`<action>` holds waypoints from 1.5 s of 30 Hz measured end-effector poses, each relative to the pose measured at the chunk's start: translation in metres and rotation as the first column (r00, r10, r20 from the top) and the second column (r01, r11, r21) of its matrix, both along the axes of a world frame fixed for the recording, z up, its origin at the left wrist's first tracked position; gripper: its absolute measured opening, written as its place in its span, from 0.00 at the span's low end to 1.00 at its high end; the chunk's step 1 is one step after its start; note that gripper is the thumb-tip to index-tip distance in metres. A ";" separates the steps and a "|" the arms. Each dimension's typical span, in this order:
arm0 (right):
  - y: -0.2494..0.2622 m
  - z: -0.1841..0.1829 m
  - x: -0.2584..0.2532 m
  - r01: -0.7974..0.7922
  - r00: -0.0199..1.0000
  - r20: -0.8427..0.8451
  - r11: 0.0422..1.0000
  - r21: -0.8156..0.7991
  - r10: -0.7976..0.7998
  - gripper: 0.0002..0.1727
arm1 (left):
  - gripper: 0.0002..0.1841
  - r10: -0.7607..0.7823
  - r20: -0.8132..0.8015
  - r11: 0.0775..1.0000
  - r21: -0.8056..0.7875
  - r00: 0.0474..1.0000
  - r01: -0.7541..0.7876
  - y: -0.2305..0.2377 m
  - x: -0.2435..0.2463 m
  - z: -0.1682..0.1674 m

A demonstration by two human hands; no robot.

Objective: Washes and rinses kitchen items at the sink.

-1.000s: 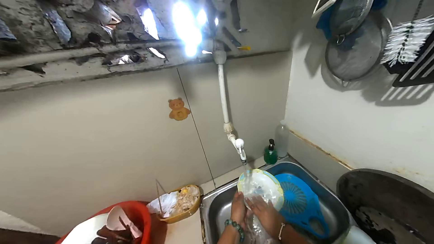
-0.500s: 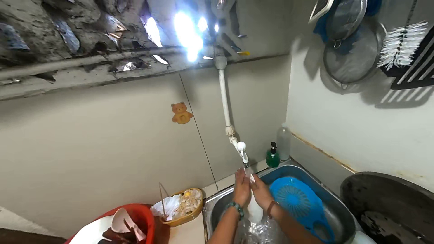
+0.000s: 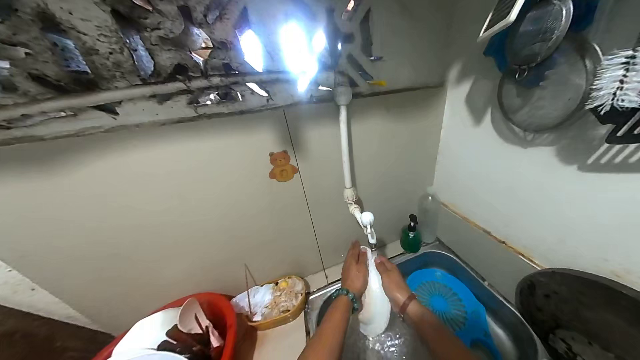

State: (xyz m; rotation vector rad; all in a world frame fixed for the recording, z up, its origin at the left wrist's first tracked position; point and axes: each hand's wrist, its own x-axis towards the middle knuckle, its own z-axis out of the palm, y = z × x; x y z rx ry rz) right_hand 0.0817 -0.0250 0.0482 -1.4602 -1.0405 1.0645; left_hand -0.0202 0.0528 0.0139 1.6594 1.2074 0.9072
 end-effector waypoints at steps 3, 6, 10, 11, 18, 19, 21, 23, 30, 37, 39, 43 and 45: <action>0.000 0.009 0.003 0.078 0.995 -0.057 0.997 0.019 -0.077 0.24 | 0.30 0.110 0.207 0.992 -0.079 0.972 -0.096 -0.007 -0.008 -0.024; 0.008 0.008 0.002 0.194 0.973 -0.128 0.981 0.011 -0.191 0.26 | 0.30 0.211 0.251 0.970 -0.174 0.945 -0.170 -0.030 -0.002 -0.043; 0.025 -0.006 -0.001 0.264 0.940 -0.209 0.963 -0.051 -0.269 0.24 | 0.32 0.189 0.150 0.982 -0.036 0.971 -0.186 -0.061 0.006 -0.052; 0.027 -0.007 -0.002 0.259 0.936 -0.228 0.964 -0.062 -0.266 0.23 | 0.33 0.155 0.095 0.987 0.027 0.983 -0.158 -0.067 0.006 -0.051; 0.022 0.007 -0.005 0.156 0.952 -0.243 0.979 -0.133 -0.185 0.24 | 0.30 -0.039 -0.037 0.972 0.231 0.999 0.046 -0.086 0.012 -0.043; 0.020 0.006 -0.003 0.120 0.959 -0.240 0.984 -0.129 -0.148 0.22 | 0.30 -0.067 -0.031 0.977 0.203 0.997 0.072 -0.085 0.013 -0.039; 0.013 -0.001 0.002 0.029 0.979 -0.195 0.993 -0.115 -0.051 0.22 | 0.33 -0.095 0.012 0.989 0.111 0.995 0.093 -0.078 0.018 -0.032; 0.005 -0.014 0.007 -0.126 0.992 -0.034 0.987 -0.100 0.123 0.27 | 0.36 -0.017 0.136 0.999 -0.026 0.991 0.021 -0.070 0.026 -0.026; -0.031 -0.037 0.024 -0.353 0.494 0.728 0.875 -0.332 0.475 0.32 | 0.26 0.454 0.360 0.807 -0.554 0.815 -0.204 -0.061 0.032 -0.052; -0.109 -0.096 0.017 -0.533 0.358 0.929 0.798 0.282 -0.089 0.15 | 0.27 0.452 0.287 0.793 -0.564 0.845 -0.232 -0.039 0.008 -0.041; -0.129 -0.095 -0.013 -0.631 0.343 0.919 0.772 0.071 0.195 0.16 | 0.25 0.353 0.235 0.846 -0.493 0.905 -0.202 -0.035 0.004 -0.028; -0.143 -0.129 -0.083 -0.820 0.214 0.794 0.546 -0.170 0.569 0.19 | 0.26 0.200 0.057 0.859 -0.490 0.978 -0.147 -0.047 -0.003 0.008; -0.156 -0.147 -0.116 -0.802 0.366 0.631 0.576 -0.159 0.684 0.18 | 0.28 0.147 -0.019 0.870 -0.473 0.989 -0.139 -0.052 -0.011 0.020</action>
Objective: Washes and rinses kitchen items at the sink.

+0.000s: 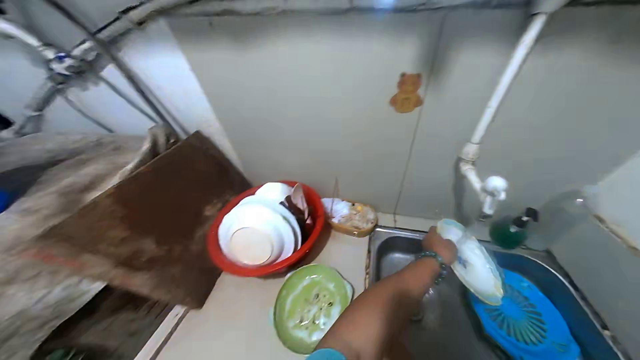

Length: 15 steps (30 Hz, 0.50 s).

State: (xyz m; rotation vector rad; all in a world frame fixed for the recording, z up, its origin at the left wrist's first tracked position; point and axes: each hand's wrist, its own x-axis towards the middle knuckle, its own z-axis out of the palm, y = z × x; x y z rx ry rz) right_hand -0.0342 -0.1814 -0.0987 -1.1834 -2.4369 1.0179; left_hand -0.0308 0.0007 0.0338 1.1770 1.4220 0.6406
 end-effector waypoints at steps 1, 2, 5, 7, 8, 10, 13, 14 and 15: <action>-0.002 0.008 -0.014 0.007 1.000 0.020 0.983 -0.185 -0.003 0.20 | 0.28 -0.034 -0.050 0.999 0.016 0.998 0.035 -0.002 -0.006 0.005; -0.001 0.010 -0.025 0.017 0.998 0.064 0.963 -0.270 0.000 0.22 | 0.28 -0.065 -0.097 0.997 0.036 0.993 0.069 -0.004 -0.014 0.008; 0.004 0.001 -0.046 -0.020 0.994 0.109 0.999 0.043 0.015 0.22 | 0.26 -0.128 -0.211 0.985 0.087 0.969 0.149 -0.013 -0.046 0.019; 0.006 -0.004 -0.051 -0.137 0.991 0.073 0.852 0.504 0.116 0.10 | 0.25 -0.133 -0.252 0.985 0.075 0.959 0.156 -0.020 -0.076 0.027; 0.011 -0.010 -0.051 -0.178 0.980 0.040 0.761 0.624 0.197 0.08 | 0.24 -0.128 -0.262 0.988 0.055 0.957 0.147 -0.023 -0.092 0.031; 0.019 -0.016 -0.051 -0.246 0.953 0.028 0.719 0.650 0.300 0.10 | 0.25 -0.121 -0.275 0.992 0.004 0.954 0.127 -0.031 -0.129 0.043; 0.023 -0.012 -0.055 -0.282 0.941 0.027 0.740 0.611 0.337 0.05 | 0.26 -0.068 -0.230 0.997 -0.052 0.971 0.057 -0.049 -0.190 0.057; 0.023 -0.007 -0.056 -0.302 0.938 0.042 0.752 0.587 0.343 0.05 | 0.26 -0.027 -0.214 0.999 -0.046 0.976 0.017 -0.057 -0.211 0.060; 0.023 -0.002 -0.057 -0.327 0.934 0.061 0.773 0.544 0.352 0.07 | 0.27 0.010 -0.205 0.999 -0.036 0.979 -0.018 -0.065 -0.231 0.064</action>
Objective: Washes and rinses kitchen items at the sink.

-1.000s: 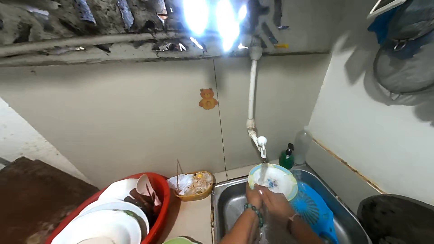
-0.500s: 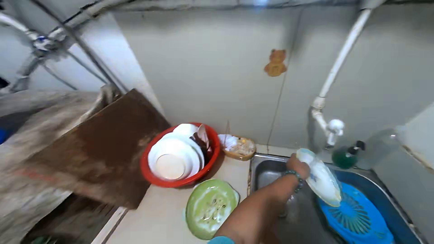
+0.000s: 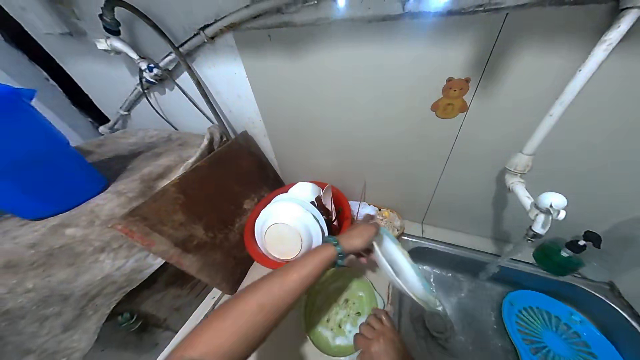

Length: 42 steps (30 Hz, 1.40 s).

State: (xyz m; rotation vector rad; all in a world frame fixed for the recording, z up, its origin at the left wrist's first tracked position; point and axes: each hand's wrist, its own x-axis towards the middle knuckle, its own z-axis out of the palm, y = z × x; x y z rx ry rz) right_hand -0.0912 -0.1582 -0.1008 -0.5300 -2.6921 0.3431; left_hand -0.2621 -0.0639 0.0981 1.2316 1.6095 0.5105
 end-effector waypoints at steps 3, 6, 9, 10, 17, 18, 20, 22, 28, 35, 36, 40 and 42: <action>0.003 0.013 -0.001 -0.040 0.995 0.085 0.975 -0.220 0.060 0.11 | 0.27 0.056 -0.068 0.998 0.005 0.996 -0.056 -0.034 -0.057 0.034; -0.002 0.016 -0.001 -0.055 0.998 0.011 0.965 -0.256 0.060 0.09 | 0.20 0.180 -0.118 0.984 0.005 0.977 -0.180 -0.070 -0.115 0.060; -0.013 0.015 0.004 0.023 0.986 -0.165 1.000 -0.011 -0.024 0.06 | 0.20 0.241 -0.156 0.969 -0.004 0.958 -0.245 -0.095 -0.169 0.071; -0.016 0.018 0.007 0.050 0.981 -0.191 0.998 0.027 -0.044 0.06 | 0.21 0.257 -0.152 0.963 -0.040 0.954 -0.266 -0.101 -0.185 0.074; 0.004 0.037 0.090 0.406 0.909 -0.135 0.910 0.085 -0.394 0.09 | 0.22 0.441 -0.159 0.826 -0.312 0.883 -0.469 -0.111 -0.228 0.073; 0.013 0.035 0.103 0.455 0.888 -0.131 0.884 0.105 -0.441 0.09 | 0.23 0.464 -0.182 0.807 -0.316 0.867 -0.499 -0.108 -0.227 0.073; 0.028 0.039 0.123 0.533 0.846 -0.099 0.836 0.134 -0.524 0.10 | 0.26 0.494 -0.192 0.787 -0.315 0.848 -0.530 -0.101 -0.227 0.067; 0.041 0.052 0.138 0.597 0.798 0.012 0.792 0.124 -0.603 0.12 | 0.33 0.522 -0.115 0.779 -0.339 0.845 -0.527 -0.091 -0.235 0.056; 0.068 0.052 0.165 0.706 0.702 -0.038 0.688 0.168 -0.711 0.12 | 0.53 0.458 -0.037 0.857 -0.248 0.888 -0.452 -0.074 -0.237 0.043; 0.096 0.028 0.168 0.774 0.627 -0.226 0.561 0.294 -0.746 0.12 | 0.42 0.251 -0.532 0.933 -0.088 0.809 -0.348 -0.051 -0.238 -0.001; 0.098 0.025 0.169 0.781 0.618 -0.235 0.550 0.297 -0.750 0.12 | 0.43 0.231 -0.585 0.941 -0.069 0.777 -0.331 -0.049 -0.235 -0.004; 0.102 0.028 0.173 0.811 0.582 -0.211 0.540 0.225 -0.785 0.09 | 0.51 0.067 -0.764 0.965 -0.114 0.642 -0.236 -0.049 -0.211 -0.009; 0.103 0.035 0.175 0.826 0.563 -0.198 0.536 0.175 -0.802 0.09 | 0.59 0.015 -0.836 0.964 -0.134 0.549 -0.231 -0.052 -0.198 -0.007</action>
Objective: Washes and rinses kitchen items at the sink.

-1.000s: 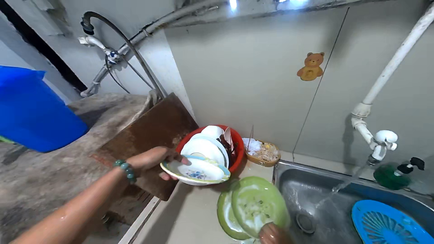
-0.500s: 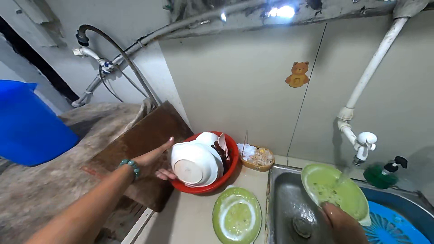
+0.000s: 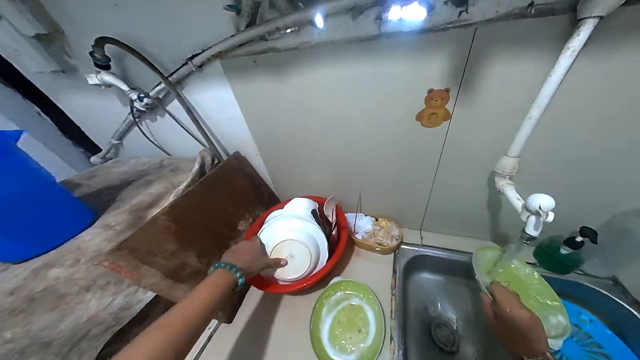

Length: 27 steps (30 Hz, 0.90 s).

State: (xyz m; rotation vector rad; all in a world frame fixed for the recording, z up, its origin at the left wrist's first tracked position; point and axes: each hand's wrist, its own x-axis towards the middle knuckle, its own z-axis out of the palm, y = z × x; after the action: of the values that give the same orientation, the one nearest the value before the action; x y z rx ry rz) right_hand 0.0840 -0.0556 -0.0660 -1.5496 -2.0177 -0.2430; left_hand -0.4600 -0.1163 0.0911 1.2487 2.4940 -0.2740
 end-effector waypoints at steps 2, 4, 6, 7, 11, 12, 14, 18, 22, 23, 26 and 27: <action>0.001 0.007 0.003 0.021 0.999 -0.031 0.997 -0.078 -0.023 0.11 | 0.65 -0.010 -0.112 0.999 -0.034 0.994 0.006 -0.003 0.014 -0.001; 0.004 0.015 0.004 0.043 0.996 -0.067 0.982 -0.183 -0.056 0.13 | 0.63 -0.036 -0.188 0.995 -0.097 0.982 0.018 -0.007 0.028 0.004; 0.008 0.027 0.003 0.068 0.984 -0.135 0.949 -0.309 -0.114 0.17 | 0.53 -0.098 -0.207 0.981 -0.186 0.973 0.059 -0.013 0.043 0.019; 0.012 0.034 0.005 0.088 0.969 -0.184 0.925 -0.370 -0.166 0.19 | 0.49 -0.112 -0.200 0.977 -0.201 0.973 0.071 -0.016 0.052 0.028; 0.029 0.076 0.018 0.111 0.875 -0.326 0.804 -0.584 -0.357 0.22 | 0.41 -0.225 -0.163 0.946 0.199 0.961 0.255 -0.017 0.093 0.030; 0.034 0.087 0.021 0.083 0.875 -0.330 0.782 -0.618 -0.353 0.23 | 0.37 -0.314 -0.108 0.882 0.334 0.943 0.332 -0.013 0.114 0.024; 0.040 0.106 0.023 0.032 0.874 -0.347 0.754 -0.656 -0.340 0.25 | 0.30 -0.519 0.055 0.772 0.458 0.853 0.440 0.002 0.167 0.007; 0.048 0.124 0.021 -0.084 0.750 -0.531 0.740 -0.667 -0.394 0.23 | 0.25 -0.787 0.402 0.614 0.593 0.469 0.521 0.042 0.290 -0.030; 0.047 0.108 0.020 -0.236 0.502 -0.773 0.798 -0.554 -0.388 0.16 | 0.27 -0.893 0.403 0.449 0.803 0.199 0.391 0.072 0.400 -0.062; 0.046 0.103 0.021 -0.245 0.436 -0.814 0.821 -0.516 -0.382 0.15 | 0.28 -0.894 0.410 0.448 0.816 0.180 0.366 0.082 0.419 -0.067; 0.036 0.100 0.030 -0.223 0.351 -0.846 0.842 -0.491 -0.401 0.17 | 0.29 -0.827 0.491 0.561 0.757 0.275 0.335 0.121 0.449 -0.073; 0.033 0.101 0.032 -0.211 0.349 -0.843 0.842 -0.496 -0.408 0.17 | 0.29 -0.785 0.522 0.616 0.713 0.334 0.335 0.132 0.454 -0.071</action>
State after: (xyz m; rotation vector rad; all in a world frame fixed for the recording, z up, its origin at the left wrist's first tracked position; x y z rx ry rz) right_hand 0.1162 -0.0227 0.0351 -1.5275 -0.9962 1.0865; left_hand -0.0062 0.0160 0.0204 1.8945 1.2044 0.7175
